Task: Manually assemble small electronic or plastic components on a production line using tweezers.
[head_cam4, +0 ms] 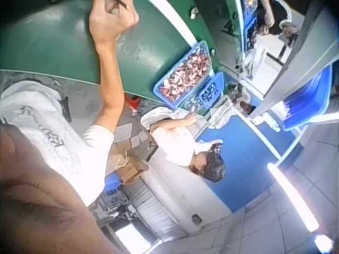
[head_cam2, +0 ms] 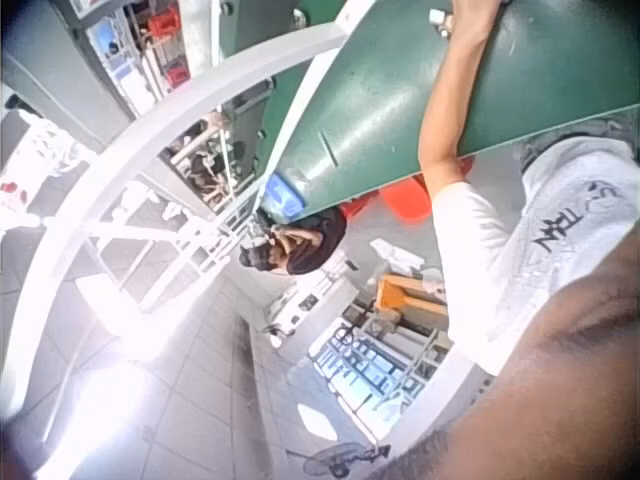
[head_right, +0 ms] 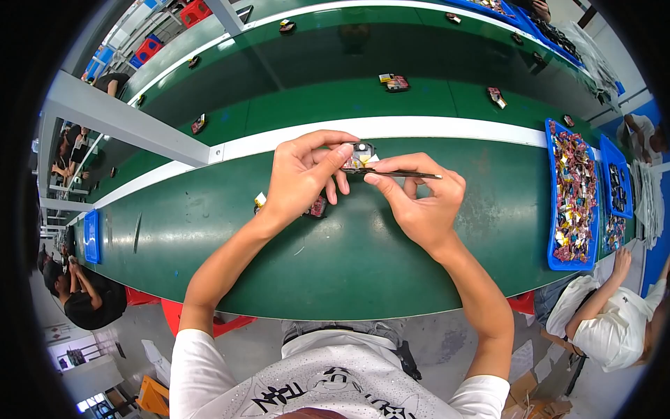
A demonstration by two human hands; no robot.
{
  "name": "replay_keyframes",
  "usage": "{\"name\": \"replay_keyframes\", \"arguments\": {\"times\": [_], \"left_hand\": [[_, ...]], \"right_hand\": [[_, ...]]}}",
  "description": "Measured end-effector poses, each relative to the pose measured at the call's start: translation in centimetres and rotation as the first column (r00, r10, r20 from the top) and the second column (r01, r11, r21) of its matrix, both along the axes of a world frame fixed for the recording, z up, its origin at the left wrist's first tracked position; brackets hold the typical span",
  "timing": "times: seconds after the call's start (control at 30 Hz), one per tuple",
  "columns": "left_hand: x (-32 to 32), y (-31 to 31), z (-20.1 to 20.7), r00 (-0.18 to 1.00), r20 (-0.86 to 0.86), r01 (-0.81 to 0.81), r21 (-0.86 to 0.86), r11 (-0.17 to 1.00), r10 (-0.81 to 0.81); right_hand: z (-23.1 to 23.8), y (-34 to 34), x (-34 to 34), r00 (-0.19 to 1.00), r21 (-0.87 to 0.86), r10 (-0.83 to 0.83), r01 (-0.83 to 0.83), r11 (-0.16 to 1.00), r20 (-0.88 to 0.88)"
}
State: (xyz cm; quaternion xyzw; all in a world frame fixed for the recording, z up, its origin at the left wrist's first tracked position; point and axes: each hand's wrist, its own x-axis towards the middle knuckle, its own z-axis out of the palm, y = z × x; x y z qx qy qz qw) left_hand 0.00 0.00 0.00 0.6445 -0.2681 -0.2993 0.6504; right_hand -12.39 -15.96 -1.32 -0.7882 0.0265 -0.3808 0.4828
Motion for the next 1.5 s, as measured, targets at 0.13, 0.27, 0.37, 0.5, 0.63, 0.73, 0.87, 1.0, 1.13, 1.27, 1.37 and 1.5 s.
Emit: {"name": "replay_keyframes", "arguments": {"times": [0.13, 0.27, 0.37, 0.5, 0.63, 0.73, 0.87, 1.0, 1.13, 1.27, 1.37, 1.5], "left_hand": [[-0.3, -0.6, 0.0, 1.0, -0.003, -0.011, -0.023, 1.0, 0.011], [-0.2, -1.2, 0.4, 0.997, -0.07, 0.024, -0.055, 0.998, -0.028], [-0.7, -1.3, 0.7, 0.999, -0.049, 0.016, -0.026, 1.0, -0.017], [-1.3, -1.9, 1.0, 1.0, -0.022, 0.004, 0.043, 0.999, -0.003], [-2.0, -2.4, 0.9, 0.997, 0.052, -0.061, 0.069, 0.996, 0.058], [-2.1, -3.1, 0.6, 0.994, 0.088, -0.08, 0.112, 0.99, 0.07], [0.3, -4.1, -0.2, 0.974, 0.158, -0.176, 0.06, 0.983, 0.164], [9.7, -3.6, -1.8, 0.857, 0.289, -0.468, 0.094, 0.879, 0.426], [13.7, -2.7, -2.6, 0.576, 0.78, -0.7, 0.316, 0.641, 0.244], [12.1, -5.8, -2.2, 0.205, 0.968, -0.728, 0.054, 0.683, 0.142], [11.1, -9.9, -1.8, 0.237, 0.972, -0.332, 0.074, 0.941, 0.007], [10.6, -15.0, -1.9, 0.261, 0.933, -0.035, 0.266, 0.963, -0.248]], "right_hand": [[0.0, -0.4, -0.3, 1.0, -0.023, -0.001, 0.001, 1.0, 0.0], [0.3, -1.0, -0.6, 1.0, -0.109, 0.006, -0.003, 0.994, 0.028], [0.2, -1.3, -0.6, 0.996, -0.156, 0.04, -0.027, 0.987, 0.081], [0.4, -1.7, -0.7, 0.987, -0.29, 0.07, -0.024, 0.957, 0.148], [0.2, -1.9, -1.0, 0.984, -0.366, 0.064, 0.0, 0.931, 0.164], [0.2, -2.4, -1.3, 0.99, -0.418, 0.06, 0.0, 0.908, 0.13], [0.0, -3.2, -1.1, 0.99, -0.28, -0.021, 0.06, 0.958, 0.139], [0.2, -3.6, -0.9, 0.98, -0.131, -0.061, 0.086, 0.988, 0.187], [-0.1, -3.8, -0.9, 0.976, -0.204, -0.019, 0.065, 0.977, 0.219], [-0.3, -3.9, -1.3, 0.978, -0.247, -0.015, 0.068, 0.967, 0.21], [-0.4, -3.8, -1.3, 0.983, -0.26, -0.014, 0.062, 0.964, 0.183], [-0.7, -3.9, -1.2, 0.987, -0.248, -0.016, 0.056, 0.967, 0.159]]}}
